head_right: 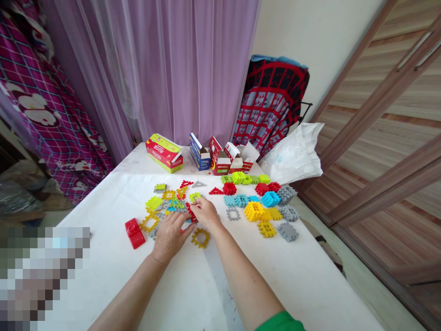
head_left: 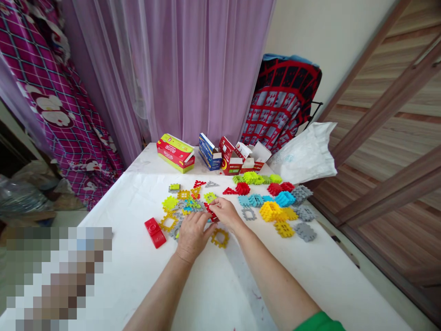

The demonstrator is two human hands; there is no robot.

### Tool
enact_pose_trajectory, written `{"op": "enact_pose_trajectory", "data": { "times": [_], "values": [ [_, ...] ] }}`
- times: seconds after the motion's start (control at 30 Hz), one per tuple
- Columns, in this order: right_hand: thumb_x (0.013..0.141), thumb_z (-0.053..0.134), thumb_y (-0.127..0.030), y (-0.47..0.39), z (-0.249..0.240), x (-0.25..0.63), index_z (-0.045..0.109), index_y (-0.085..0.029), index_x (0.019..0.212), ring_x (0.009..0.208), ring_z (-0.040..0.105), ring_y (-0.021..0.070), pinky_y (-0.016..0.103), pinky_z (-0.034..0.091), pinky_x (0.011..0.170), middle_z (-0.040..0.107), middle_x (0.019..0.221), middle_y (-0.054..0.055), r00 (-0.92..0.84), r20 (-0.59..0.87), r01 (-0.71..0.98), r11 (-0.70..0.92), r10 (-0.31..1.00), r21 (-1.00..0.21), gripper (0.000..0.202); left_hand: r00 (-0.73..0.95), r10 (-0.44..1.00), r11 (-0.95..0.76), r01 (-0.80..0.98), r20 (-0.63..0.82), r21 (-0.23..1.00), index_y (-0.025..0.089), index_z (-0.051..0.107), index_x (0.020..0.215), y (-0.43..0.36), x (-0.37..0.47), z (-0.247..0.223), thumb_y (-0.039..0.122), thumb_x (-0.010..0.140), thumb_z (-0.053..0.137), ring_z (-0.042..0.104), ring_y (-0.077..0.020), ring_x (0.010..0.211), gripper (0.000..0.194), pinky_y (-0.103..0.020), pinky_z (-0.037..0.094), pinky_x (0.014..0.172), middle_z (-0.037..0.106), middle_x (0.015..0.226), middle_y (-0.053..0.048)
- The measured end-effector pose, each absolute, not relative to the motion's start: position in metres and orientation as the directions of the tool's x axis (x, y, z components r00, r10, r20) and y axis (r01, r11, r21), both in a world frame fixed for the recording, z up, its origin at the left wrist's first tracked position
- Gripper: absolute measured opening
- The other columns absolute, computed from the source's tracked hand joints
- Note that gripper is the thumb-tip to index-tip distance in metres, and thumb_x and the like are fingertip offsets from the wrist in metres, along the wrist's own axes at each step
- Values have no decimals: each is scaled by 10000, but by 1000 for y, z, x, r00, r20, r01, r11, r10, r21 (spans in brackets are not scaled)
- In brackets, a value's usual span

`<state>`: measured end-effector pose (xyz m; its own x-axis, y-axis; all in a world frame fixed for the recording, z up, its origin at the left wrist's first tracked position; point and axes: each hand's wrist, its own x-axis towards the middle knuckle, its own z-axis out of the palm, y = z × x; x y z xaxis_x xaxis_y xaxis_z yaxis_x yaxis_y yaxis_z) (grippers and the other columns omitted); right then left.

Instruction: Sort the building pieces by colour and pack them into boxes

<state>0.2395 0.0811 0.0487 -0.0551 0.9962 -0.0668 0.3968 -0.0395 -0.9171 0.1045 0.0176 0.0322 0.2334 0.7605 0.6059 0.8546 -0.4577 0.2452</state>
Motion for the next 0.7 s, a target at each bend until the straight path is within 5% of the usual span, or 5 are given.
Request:
{"op": "enact_pose_trajectory", "data": {
  "times": [0.17, 0.3, 0.47, 0.57, 0.7],
  "values": [
    [821, 546, -269, 78, 57, 241, 647, -220, 882, 571, 639, 129, 211, 488, 496, 696, 695, -16, -51, -50, 505, -17, 997, -863, 128, 185, 776, -437, 847, 603, 303, 238, 672, 956, 18, 104, 31, 402, 914, 504, 650, -190, 791, 238, -309, 462, 736, 714, 859, -49],
    [877, 505, -320, 69, 70, 244, 655, -223, 1011, 645, 664, 137, 241, 518, 588, 714, 791, 7, -126, 0, 575, 73, 992, -815, 224, -34, 854, -305, 776, 519, 553, 237, 691, 935, 20, 103, 29, 392, 886, 531, 662, -167, 732, 228, -277, 477, 703, 732, 831, -35],
    [788, 652, -308, 54, 78, 257, 634, -248, 1173, 935, 632, 182, 315, 499, 859, 650, 1106, 57, -320, 291, 794, 423, 901, -437, 390, -305, 929, -89, 360, 207, 929, 205, 687, 813, 25, 103, 19, 490, 833, 536, 623, -133, 559, 323, -232, 470, 557, 676, 624, 9],
    [805, 642, -286, 50, 77, 262, 603, -259, 1231, 1062, 582, 225, 347, 479, 910, 613, 1164, 83, -437, 342, 818, 526, 832, -233, 429, -308, 945, -56, 186, 112, 981, 188, 677, 762, 26, 104, 16, 555, 785, 556, 598, -126, 512, 387, -230, 473, 530, 645, 571, 9],
    [835, 609, -275, 52, 76, 264, 588, -232, 1248, 1066, 578, 252, 371, 476, 914, 630, 1145, 106, -485, 339, 816, 556, 806, -157, 417, -261, 964, -19, 107, 47, 994, 181, 662, 722, 24, 106, 20, 565, 738, 583, 579, -120, 497, 392, -230, 473, 527, 634, 562, 4]
  ]
}}
